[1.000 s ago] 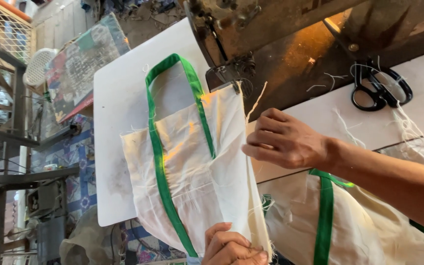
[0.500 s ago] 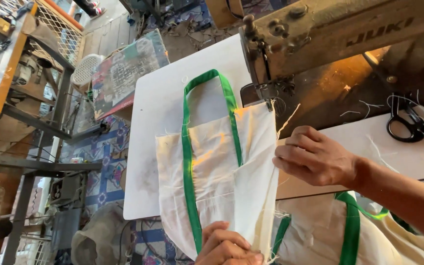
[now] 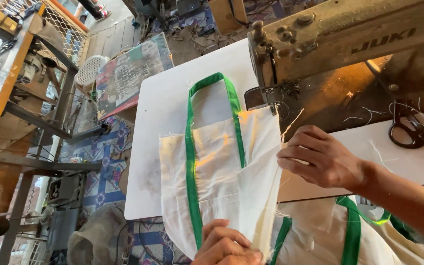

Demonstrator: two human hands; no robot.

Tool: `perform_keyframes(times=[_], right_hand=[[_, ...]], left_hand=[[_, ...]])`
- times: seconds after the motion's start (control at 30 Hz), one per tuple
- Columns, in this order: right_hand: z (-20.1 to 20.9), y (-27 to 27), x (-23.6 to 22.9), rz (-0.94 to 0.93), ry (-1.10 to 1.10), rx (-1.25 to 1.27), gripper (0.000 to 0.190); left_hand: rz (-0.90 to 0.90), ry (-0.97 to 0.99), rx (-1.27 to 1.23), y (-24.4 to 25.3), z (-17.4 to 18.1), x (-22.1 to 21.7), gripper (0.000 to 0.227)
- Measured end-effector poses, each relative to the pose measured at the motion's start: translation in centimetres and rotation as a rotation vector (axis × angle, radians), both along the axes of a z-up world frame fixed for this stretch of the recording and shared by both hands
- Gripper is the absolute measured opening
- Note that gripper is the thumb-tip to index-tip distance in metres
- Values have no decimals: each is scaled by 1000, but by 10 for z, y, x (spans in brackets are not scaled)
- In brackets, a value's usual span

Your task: Sewing green straps onto a white fabric bag using an industrial sewing machine and trimming threads with scissors.

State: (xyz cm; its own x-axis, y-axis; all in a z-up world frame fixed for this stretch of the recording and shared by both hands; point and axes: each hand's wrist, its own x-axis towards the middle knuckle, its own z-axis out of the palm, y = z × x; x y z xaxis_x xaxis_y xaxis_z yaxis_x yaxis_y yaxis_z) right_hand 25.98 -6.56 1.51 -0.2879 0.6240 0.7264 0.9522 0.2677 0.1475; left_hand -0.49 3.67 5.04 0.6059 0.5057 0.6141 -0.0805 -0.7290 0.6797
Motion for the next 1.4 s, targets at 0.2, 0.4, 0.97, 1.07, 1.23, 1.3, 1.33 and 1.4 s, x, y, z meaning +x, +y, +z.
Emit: perform_keyframes(times=[0.2, 0.4, 0.97, 1.07, 1.23, 1.3, 1.33, 1.4], right_hand=[[0, 4, -2, -121, 4, 37, 7], [7, 10, 7, -10, -148, 57, 8], [-3, -9, -7, -78, 1, -3, 12], [-5, -8, -9, -71, 30, 29, 12], [-14, -7, -9, -107, 22, 103, 11], [-15, -8, -9, -121, 13, 111, 12], [-15, -8, -9, -123, 9, 115, 11], [-15, -8, -9, -125, 3, 120, 10]], left_hand=[[-86, -50, -89, -7, -22, 3, 31], [-69, 66, -163, -5, -18, 0, 32], [-4, 7, -239, -24, -27, 8, 44], [-164, 21, -159, -16, -35, 1, 41], [-31, -101, -36, -16, -33, 21, 30], [-78, -106, 111, -11, -34, 17, 38], [-46, 70, 45, -12, -38, 13, 41], [-16, 245, -20, -13, -38, 8, 50]])
